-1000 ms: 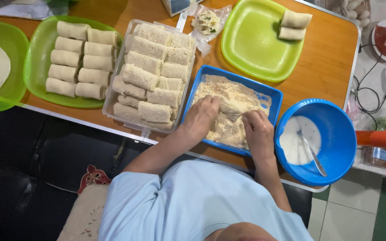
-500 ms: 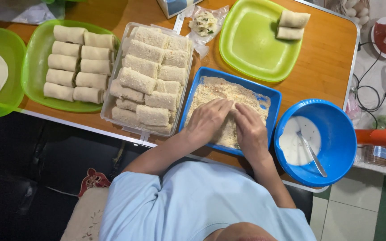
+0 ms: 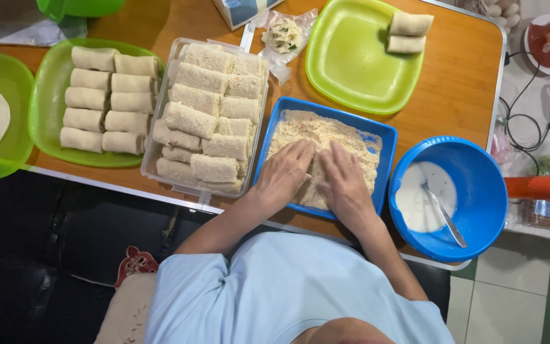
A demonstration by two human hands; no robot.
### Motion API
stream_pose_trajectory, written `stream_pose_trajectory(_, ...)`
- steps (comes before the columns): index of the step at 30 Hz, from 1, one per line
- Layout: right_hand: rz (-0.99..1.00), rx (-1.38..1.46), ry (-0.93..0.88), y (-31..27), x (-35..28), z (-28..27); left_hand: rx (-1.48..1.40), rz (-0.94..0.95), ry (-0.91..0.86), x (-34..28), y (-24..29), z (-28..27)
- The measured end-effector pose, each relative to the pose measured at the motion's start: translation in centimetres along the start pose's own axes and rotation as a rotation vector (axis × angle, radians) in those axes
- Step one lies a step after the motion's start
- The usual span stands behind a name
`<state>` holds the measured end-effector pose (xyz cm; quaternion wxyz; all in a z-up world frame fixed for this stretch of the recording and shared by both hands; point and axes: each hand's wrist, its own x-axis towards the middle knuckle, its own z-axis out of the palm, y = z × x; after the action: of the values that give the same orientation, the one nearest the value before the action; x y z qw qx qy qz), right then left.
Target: Coating prepared food rolls with liquid batter and breadcrumbs.
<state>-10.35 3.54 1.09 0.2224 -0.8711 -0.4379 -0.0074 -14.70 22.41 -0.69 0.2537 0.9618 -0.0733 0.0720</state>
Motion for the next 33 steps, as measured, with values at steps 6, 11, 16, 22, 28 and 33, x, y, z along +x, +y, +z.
stream_pose_trajectory(6, 0.407, -0.099, 0.000, 3.3, 0.0, 1.0, 0.056, -0.224, -0.069, 1.2, -1.5, 2.3)
stream_pose_trajectory(11, 0.460, 0.003, -0.050, 3.7, 1.5, 1.1, 0.003, -0.273, -0.117, 2.1, -0.4, 1.3)
stream_pose_trajectory(16, 0.400, 0.176, -0.058, 3.1, 1.7, 1.3, -0.101, -0.267, -0.173, 1.9, -0.2, 1.7)
stream_pose_trajectory(22, 0.283, 0.000, -0.022, 2.3, 1.2, 0.8, -0.087, -0.159, -0.128, 1.5, -0.2, 0.4)
stream_pose_trajectory(28, 0.142, -0.030, -0.054, 0.3, 1.3, -0.4, -0.007, -0.173, -0.193, 0.4, -0.1, -0.1)
stream_pose_trajectory(33, 0.204, -0.086, 0.005, 1.0, 1.6, 0.1, 0.053, -0.191, -0.192, 0.9, 0.1, -0.3)
